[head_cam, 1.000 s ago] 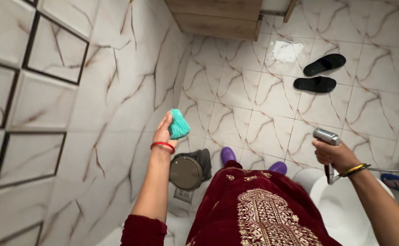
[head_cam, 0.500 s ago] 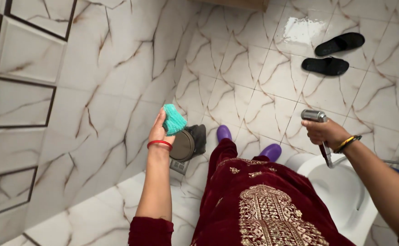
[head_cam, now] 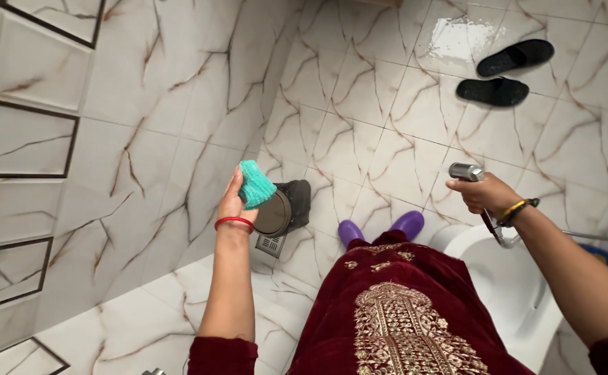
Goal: The person retrieves a sponge from a drawer, applies a white cleaning substance from a container to it, and then uses the sponge to scrub the exterior and interior surfaces of a toilet. The person also uses a hand-held sprayer to rinse the toilet and the floor around it.
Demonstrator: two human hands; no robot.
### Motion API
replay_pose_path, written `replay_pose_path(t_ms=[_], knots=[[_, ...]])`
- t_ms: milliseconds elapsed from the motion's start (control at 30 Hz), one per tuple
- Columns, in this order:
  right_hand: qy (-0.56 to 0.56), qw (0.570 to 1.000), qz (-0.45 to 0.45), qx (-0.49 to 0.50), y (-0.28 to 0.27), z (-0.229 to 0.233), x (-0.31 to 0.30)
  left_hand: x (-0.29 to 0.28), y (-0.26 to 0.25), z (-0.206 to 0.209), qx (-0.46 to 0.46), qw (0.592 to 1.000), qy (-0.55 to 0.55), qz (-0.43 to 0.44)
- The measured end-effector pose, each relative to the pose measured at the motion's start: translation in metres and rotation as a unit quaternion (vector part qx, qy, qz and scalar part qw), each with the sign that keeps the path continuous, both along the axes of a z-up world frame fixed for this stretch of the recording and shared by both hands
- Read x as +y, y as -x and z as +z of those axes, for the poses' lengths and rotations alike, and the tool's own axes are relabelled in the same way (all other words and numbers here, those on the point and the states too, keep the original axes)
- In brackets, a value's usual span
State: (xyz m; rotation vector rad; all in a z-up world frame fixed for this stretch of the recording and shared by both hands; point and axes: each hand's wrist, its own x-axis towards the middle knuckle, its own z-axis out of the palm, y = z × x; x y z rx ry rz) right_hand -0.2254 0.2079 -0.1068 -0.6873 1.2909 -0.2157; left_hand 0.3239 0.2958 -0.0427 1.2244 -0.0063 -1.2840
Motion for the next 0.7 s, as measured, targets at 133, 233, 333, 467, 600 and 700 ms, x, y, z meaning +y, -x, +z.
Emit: replay_pose_path(t_ms=[133,233,333,467,600,700], knots=[[0.022,0.988,0.028,0.150,0.001,-0.005,0.002,-0.004,0.007,-0.015,0.002,0.999,0.025,-0.027],[0.045,0.975,0.009,0.216,0.013,-0.002,0.006,-0.010,0.012,-0.013,0.002,0.999,0.025,-0.033],[0.077,0.956,-0.010,0.282,0.032,0.003,0.013,-0.016,0.017,-0.003,0.001,0.999,0.010,-0.036],[0.116,0.943,-0.065,0.306,0.059,0.009,0.027,-0.020,0.027,0.003,0.006,0.999,0.019,-0.047],[0.056,0.946,-0.127,0.291,0.083,0.001,0.037,-0.025,0.030,0.001,0.004,0.999,0.005,-0.046],[0.020,0.950,-0.159,0.268,0.088,-0.010,0.038,-0.025,0.029,0.000,0.006,0.999,0.002,-0.045]])
